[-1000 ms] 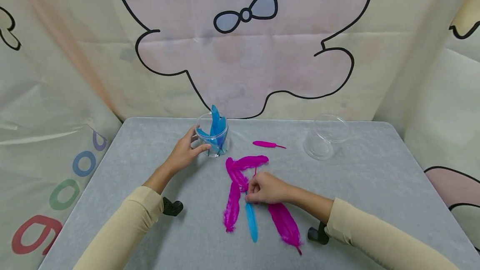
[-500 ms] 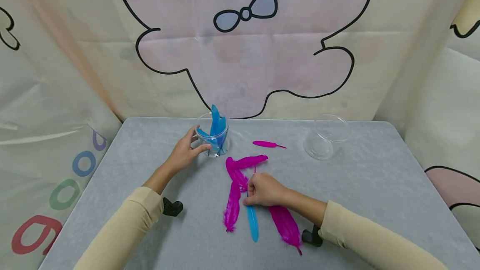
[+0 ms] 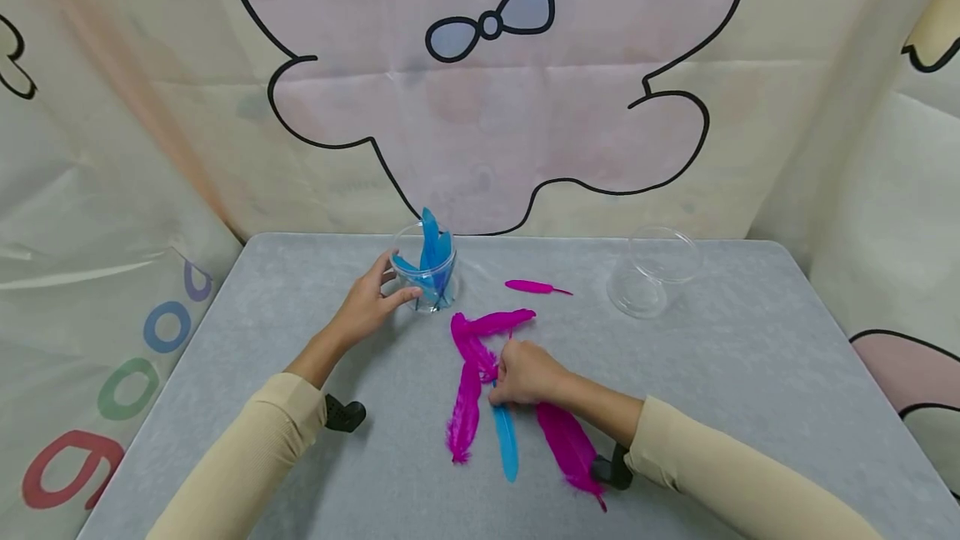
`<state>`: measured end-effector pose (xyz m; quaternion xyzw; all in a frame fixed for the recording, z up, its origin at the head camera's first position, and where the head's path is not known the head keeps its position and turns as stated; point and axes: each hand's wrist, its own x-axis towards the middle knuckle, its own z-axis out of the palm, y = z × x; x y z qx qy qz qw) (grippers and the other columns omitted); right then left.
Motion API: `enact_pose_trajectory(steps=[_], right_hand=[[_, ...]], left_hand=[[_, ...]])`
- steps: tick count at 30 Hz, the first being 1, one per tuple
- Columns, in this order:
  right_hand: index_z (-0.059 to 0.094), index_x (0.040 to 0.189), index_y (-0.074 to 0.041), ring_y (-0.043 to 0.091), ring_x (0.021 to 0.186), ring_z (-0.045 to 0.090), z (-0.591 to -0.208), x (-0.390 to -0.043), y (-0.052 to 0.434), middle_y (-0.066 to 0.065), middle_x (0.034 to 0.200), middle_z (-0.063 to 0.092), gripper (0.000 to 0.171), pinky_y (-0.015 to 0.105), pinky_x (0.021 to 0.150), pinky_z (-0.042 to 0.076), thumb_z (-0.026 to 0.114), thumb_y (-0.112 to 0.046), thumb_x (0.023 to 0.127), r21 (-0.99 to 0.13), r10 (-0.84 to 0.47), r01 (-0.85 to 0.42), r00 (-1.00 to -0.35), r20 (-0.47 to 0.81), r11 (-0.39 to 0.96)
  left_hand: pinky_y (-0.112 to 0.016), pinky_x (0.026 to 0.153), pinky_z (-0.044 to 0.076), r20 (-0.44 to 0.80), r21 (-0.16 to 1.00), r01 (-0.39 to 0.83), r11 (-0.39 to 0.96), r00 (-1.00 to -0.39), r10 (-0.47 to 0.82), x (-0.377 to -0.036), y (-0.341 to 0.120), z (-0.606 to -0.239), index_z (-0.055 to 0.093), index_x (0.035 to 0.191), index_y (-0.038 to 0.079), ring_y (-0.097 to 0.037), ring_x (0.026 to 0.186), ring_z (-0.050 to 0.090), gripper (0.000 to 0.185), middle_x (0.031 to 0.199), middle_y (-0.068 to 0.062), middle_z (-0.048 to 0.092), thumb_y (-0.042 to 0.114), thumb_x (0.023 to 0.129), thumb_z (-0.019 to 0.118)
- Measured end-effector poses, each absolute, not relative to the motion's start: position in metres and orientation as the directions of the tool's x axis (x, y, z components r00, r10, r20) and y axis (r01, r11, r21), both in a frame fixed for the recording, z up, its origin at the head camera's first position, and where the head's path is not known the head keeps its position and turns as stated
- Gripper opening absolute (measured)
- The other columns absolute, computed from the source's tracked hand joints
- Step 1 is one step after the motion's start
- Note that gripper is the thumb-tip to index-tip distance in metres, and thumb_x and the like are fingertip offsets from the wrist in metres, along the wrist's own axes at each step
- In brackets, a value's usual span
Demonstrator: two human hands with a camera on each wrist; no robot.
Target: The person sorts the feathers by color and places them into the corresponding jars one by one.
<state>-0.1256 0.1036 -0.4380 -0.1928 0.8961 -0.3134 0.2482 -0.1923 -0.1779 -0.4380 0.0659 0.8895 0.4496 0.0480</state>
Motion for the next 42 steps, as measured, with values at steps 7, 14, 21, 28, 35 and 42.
enact_pose_trajectory(steps=[7,14,21,28,35,42], right_hand=[[0.060,0.048,-0.007,0.007,0.037,0.047,-0.436,-0.126,0.100,-0.003,0.041,0.054,0.034,0.021,0.038,0.033,0.081,-0.014,0.074,-0.635,-0.455,-0.143,-0.815,-0.360,0.759],[0.056,0.048,-0.009,0.008,0.037,0.047,-0.433,-0.126,0.100,-0.003,0.040,0.052,0.041,0.021,0.038,0.032,0.086,-0.020,0.073,-0.605,-0.452,-0.156,-0.810,-0.374,0.781],[0.061,0.049,-0.007,0.008,0.037,0.049,-0.429,-0.127,0.100,0.000,0.043,0.057,0.036,0.020,0.038,0.038,0.084,-0.015,0.076,-0.602,-0.472,-0.153,-0.776,-0.418,0.784],[0.067,0.057,-0.001,0.011,0.040,0.052,-0.427,-0.132,0.107,0.007,0.049,0.061,0.029,0.018,0.037,0.040,0.082,-0.012,0.080,-0.687,-0.488,-0.016,-0.716,-0.499,0.726],[0.073,0.065,-0.003,0.009,0.044,0.057,-0.424,-0.140,0.117,0.008,0.058,0.067,0.025,0.019,0.040,0.045,0.080,-0.018,0.084,-0.733,-0.511,0.088,-0.661,-0.549,0.674],[0.073,0.068,0.000,0.012,0.047,0.059,-0.416,-0.146,0.126,0.012,0.062,0.068,0.030,0.019,0.043,0.046,0.078,-0.022,0.087,-0.791,-0.580,0.086,-0.634,-0.512,0.605]], left_hand=[[-0.061,0.104,0.041,-0.025,0.803,0.077,0.591,-0.986,0.162,-0.192,-0.177,-0.436,0.018,0.159,0.010,-0.042,0.140,0.038,0.089,0.158,-0.019,0.033,0.042,0.093,0.069],[-0.060,0.104,0.040,-0.022,0.799,0.082,0.595,-0.986,0.165,-0.193,-0.177,-0.437,0.018,0.159,0.010,-0.042,0.140,0.039,0.090,0.158,-0.019,0.033,0.043,0.093,0.069],[-0.061,0.104,0.040,-0.024,0.796,0.079,0.600,-0.987,0.161,-0.193,-0.177,-0.436,0.017,0.159,0.010,-0.041,0.140,0.038,0.091,0.157,-0.020,0.034,0.044,0.093,0.069],[-0.060,0.104,0.040,-0.013,0.793,0.093,0.602,-0.986,0.169,-0.193,-0.177,-0.437,0.018,0.159,0.009,-0.042,0.139,0.040,0.091,0.157,-0.020,0.034,0.044,0.092,0.069],[-0.061,0.104,0.040,-0.010,0.800,0.095,0.593,-0.985,0.171,-0.193,-0.178,-0.438,0.018,0.159,0.009,-0.043,0.139,0.040,0.091,0.157,-0.020,0.034,0.044,0.092,0.069],[-0.061,0.104,0.041,-0.017,0.799,0.087,0.595,-0.986,0.166,-0.192,-0.178,-0.437,0.018,0.159,0.010,-0.043,0.139,0.039,0.092,0.158,-0.020,0.033,0.046,0.092,0.069]])
